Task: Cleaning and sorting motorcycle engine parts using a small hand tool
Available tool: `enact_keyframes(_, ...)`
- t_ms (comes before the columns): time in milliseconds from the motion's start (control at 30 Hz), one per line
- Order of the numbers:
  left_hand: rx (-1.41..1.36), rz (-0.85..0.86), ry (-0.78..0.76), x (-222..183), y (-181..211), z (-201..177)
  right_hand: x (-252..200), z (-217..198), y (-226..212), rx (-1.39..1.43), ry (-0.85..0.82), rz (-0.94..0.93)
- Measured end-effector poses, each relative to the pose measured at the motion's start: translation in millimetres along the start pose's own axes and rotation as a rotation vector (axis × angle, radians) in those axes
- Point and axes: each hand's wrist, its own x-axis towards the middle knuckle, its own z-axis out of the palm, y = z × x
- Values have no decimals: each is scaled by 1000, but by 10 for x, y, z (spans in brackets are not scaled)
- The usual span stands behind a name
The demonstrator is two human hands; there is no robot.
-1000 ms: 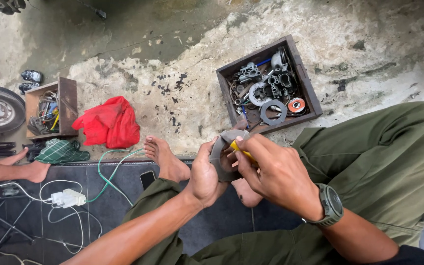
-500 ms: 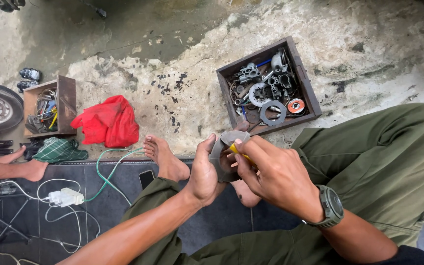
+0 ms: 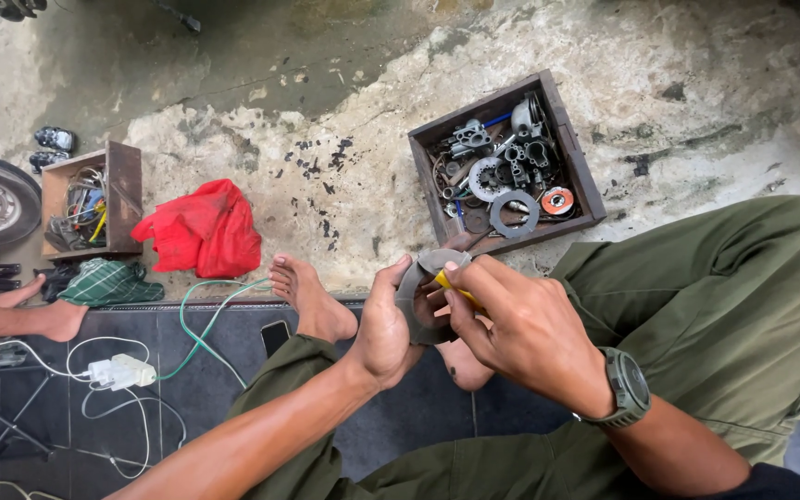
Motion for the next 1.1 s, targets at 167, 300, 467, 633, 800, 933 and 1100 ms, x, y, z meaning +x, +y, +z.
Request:
enact_keyframes(167,-34,35,-4,-101,98,259,-20,34,23,-21,10,12)
enact_keyframes(300,98,-51,-88,-99,203,261,-73,83,112,5,-105,-12)
enact_keyframes(467,23,7,-120,-13,137,215,-83,136,154,42,-67,0)
enact_keyframes(633,88,37,-139,-23,167,243,-87,155,173,48,-43,6)
enact_keyframes(800,-62,86,-192,30,145,268,-61,94,80,117,-94,177)
enact_keyframes(933,-69,139,-205,20,134,275,-42,73,25,171,-136,229)
enact_keyframes(1100,-45,148,-198,30,96,258,-39,68,-33,234,-144,268)
